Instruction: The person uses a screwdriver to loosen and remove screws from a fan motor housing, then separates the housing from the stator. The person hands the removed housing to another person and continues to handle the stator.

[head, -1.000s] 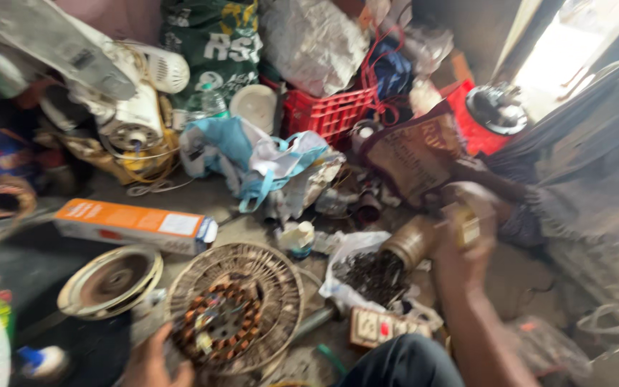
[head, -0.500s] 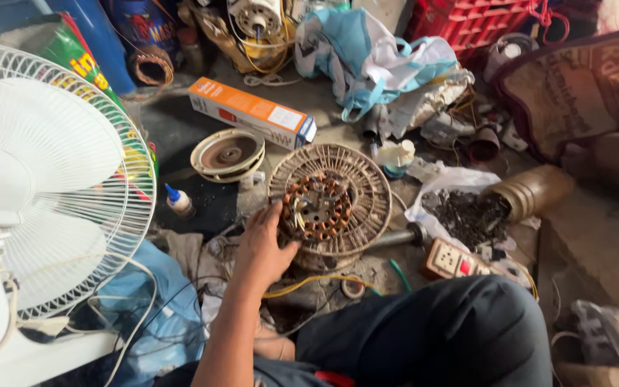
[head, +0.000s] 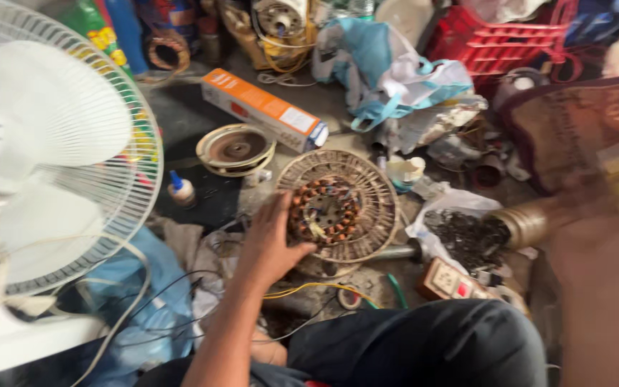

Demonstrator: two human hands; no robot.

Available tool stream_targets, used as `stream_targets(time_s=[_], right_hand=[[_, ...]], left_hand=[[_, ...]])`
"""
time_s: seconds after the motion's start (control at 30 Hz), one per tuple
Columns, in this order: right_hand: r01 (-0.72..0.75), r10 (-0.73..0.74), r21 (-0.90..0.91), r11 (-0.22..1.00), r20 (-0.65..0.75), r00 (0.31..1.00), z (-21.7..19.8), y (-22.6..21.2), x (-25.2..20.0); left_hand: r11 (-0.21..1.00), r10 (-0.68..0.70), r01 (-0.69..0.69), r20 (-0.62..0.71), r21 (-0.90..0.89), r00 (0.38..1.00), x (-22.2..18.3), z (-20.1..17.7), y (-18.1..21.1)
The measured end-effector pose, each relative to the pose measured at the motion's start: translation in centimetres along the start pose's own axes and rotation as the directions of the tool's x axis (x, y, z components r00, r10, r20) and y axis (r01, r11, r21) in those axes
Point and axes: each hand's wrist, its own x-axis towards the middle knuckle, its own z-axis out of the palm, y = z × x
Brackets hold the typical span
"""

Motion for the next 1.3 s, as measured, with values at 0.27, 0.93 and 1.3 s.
stream_targets(time_s=[0.27,0.93,1.3], right_hand=[[-0.225,0.307,0.379,0.898,-0.172,0.936,11.2,12.2,-5.5],[0.26,-0.111,-0.615,0.745,0.27,0.956,17.4,9.4,-8.8],[0.264,-0.095,-0.656,0.707,0.281,0.955,17.6,9.5,-8.4]], left_hand=[[0.994,-0.017,0.009,0.067,0.105,0.998,-0.6,1.0,0.2],[0.994,-0.094,0.104,0.172,-0.045,0.981,0.2,-1.2,0.9],[0.996,-0.068,0.076,0.131,-0.055,0.989,0.4,-1.3,1.5]])
